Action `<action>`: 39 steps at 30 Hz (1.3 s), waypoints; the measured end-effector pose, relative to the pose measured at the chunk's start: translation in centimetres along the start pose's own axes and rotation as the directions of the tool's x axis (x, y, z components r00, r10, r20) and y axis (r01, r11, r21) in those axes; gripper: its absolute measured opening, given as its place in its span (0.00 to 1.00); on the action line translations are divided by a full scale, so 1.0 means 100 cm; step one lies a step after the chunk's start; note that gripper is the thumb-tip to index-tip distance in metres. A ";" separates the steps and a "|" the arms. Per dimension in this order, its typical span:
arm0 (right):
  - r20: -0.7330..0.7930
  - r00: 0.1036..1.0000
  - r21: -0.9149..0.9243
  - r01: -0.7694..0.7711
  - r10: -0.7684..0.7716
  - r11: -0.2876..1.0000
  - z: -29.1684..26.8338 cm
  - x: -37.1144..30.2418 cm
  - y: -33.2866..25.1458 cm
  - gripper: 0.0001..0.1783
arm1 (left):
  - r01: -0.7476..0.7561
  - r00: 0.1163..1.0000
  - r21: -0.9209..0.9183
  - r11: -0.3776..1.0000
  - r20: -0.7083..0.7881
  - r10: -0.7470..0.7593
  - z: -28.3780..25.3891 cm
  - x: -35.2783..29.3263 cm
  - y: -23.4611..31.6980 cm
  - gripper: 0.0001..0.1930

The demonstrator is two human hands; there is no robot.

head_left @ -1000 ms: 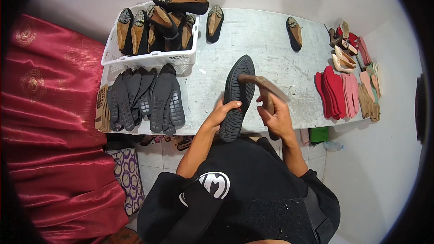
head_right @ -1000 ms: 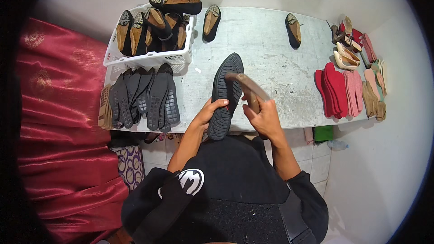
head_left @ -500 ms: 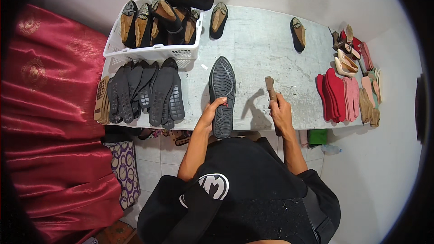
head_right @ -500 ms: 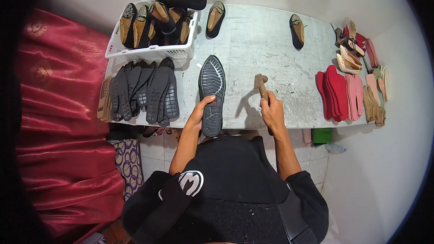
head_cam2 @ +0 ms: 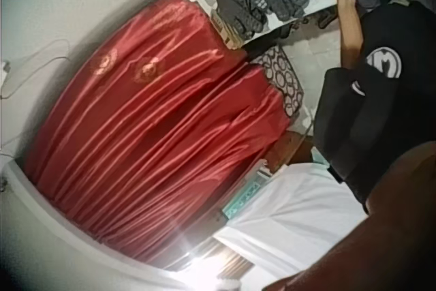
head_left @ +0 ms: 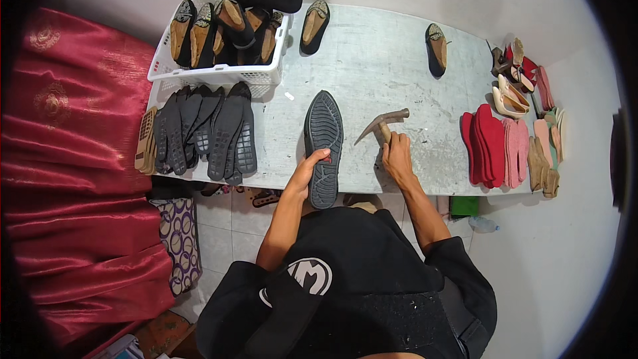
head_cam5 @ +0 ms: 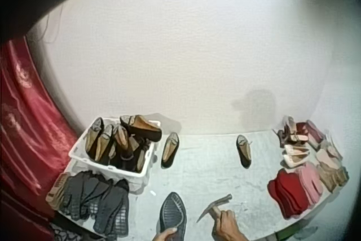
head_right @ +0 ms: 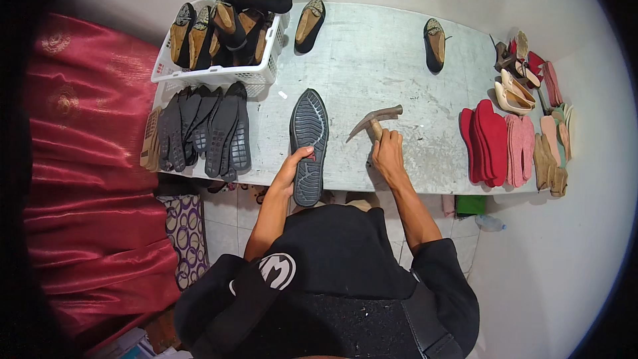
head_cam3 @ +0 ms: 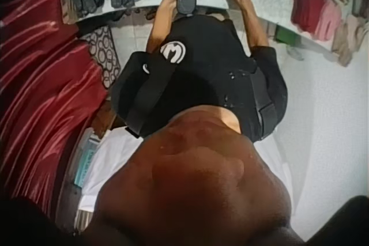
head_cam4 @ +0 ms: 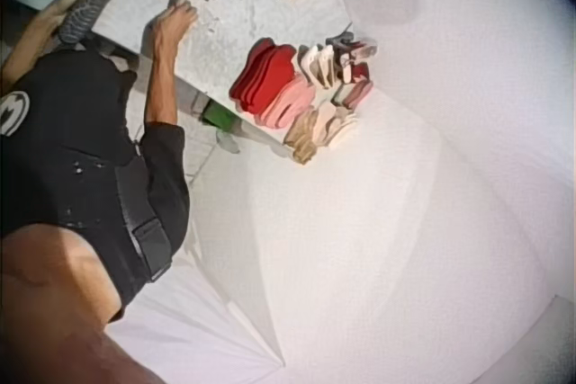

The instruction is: The person hammers the sole of a shoe with a hammer to attach it to the shoe upper.

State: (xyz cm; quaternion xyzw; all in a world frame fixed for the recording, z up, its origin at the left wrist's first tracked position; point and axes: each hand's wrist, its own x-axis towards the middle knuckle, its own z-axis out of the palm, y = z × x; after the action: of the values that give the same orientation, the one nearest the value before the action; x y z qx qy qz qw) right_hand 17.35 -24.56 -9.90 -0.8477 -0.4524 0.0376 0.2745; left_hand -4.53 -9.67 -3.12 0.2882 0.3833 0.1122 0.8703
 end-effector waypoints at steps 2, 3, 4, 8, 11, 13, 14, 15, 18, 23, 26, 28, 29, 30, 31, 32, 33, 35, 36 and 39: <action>0.030 0.999 -0.018 -0.034 0.034 0.999 -0.001 0.002 0.005 0.15 | 0.019 1.000 0.025 1.000 0.006 -0.019 0.009 0.003 -0.004 0.15; 0.029 0.999 -0.012 -0.037 0.037 0.999 -0.001 0.004 0.007 0.15 | 0.020 1.000 0.030 0.999 0.003 -0.020 0.016 0.004 -0.004 0.15; 0.007 0.999 -0.007 -0.033 0.033 0.999 0.000 0.006 0.010 0.15 | 0.014 1.000 0.016 1.000 -0.021 -0.013 0.024 0.004 -0.004 0.13; 0.000 1.000 0.011 -0.031 0.031 0.999 0.001 0.014 0.015 0.14 | 0.038 0.999 -0.001 0.999 0.004 -0.038 0.041 0.011 -0.010 0.16; 0.011 0.999 0.021 -0.031 0.031 0.999 -0.002 0.019 0.020 0.14 | 0.018 1.000 -0.018 1.000 -0.015 -0.018 0.054 0.021 -0.020 0.16; 0.042 0.999 0.039 -0.014 0.013 0.999 0.000 0.016 0.025 0.15 | 0.021 1.000 -0.016 1.000 -0.010 -0.021 0.060 0.024 -0.027 0.16; 0.050 0.999 0.020 -0.011 0.010 1.000 0.001 0.016 0.027 0.15 | 0.021 1.000 -0.014 1.000 -0.004 -0.021 0.063 0.025 -0.029 0.16; 0.049 0.999 0.020 -0.009 0.008 1.000 0.002 0.016 0.027 0.15 | 0.019 1.000 -0.015 1.000 -0.004 -0.019 0.067 0.025 -0.031 0.16; 0.059 0.997 -0.071 -0.037 0.041 0.997 0.004 0.014 0.026 0.14 | -0.004 1.000 0.008 1.000 -0.012 0.004 0.078 0.025 -0.035 0.15; 0.070 0.995 -0.173 -0.063 0.076 0.983 0.010 0.014 0.029 0.16 | -0.012 1.000 0.023 1.000 -0.013 0.013 0.087 0.027 -0.030 0.16; 0.085 0.993 -0.153 -0.064 0.078 0.986 0.008 0.013 0.025 0.17 | -0.037 0.999 0.004 0.999 0.032 0.037 0.087 0.024 -0.020 0.16; 0.063 0.994 -0.163 -0.078 0.089 0.983 0.003 0.015 0.020 0.20 | -0.049 0.998 -0.002 0.999 0.036 0.049 0.088 0.025 -0.012 0.16; 0.061 0.995 -0.162 -0.073 0.084 0.984 -0.001 0.014 0.017 0.20 | -0.054 0.998 -0.005 0.999 0.043 0.054 0.088 0.025 -0.007 0.16; -0.019 0.999 -0.129 -0.051 0.049 0.990 -0.006 0.014 0.012 0.23 | -0.060 0.997 -0.004 0.998 0.044 0.060 0.089 0.024 -0.002 0.16; -0.101 0.995 -0.097 -0.026 0.017 0.995 -0.011 0.014 0.007 0.26 | -0.078 0.996 0.002 0.997 0.046 0.077 0.090 0.024 0.004 0.16; -0.102 0.994 -0.052 -0.035 0.029 0.998 -0.016 0.016 0.004 0.26 | -0.094 0.994 0.009 0.996 0.049 0.094 0.089 0.024 0.009 0.16; -0.108 0.994 -0.053 -0.036 0.030 0.998 -0.022 0.019 -0.005 0.26 | -0.096 0.994 0.011 0.995 0.055 0.095 0.087 0.026 0.012 0.16; -0.058 0.993 0.586 -0.050 0.103 0.809 -0.035 0.024 -0.026 0.25 | -0.151 0.988 0.039 0.988 0.017 0.151 0.079 0.030 0.017 0.16; 0.009 0.991 0.637 -0.110 0.136 0.763 -0.051 0.027 -0.047 0.26 | -0.155 0.988 0.036 0.987 0.018 0.154 0.077 0.030 0.021 0.16; 0.062 0.998 0.725 -0.059 0.020 0.686 -0.087 0.027 -0.103 0.31 | -0.232 0.971 0.038 0.972 -0.041 0.234 0.074 0.035 0.031 0.16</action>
State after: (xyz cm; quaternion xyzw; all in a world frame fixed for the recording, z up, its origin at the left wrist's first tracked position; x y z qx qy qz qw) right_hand 13.97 -21.61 3.13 -0.6785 -0.3888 0.2400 0.5753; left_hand 3.30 -8.77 0.60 0.3427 0.3681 0.2137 0.8375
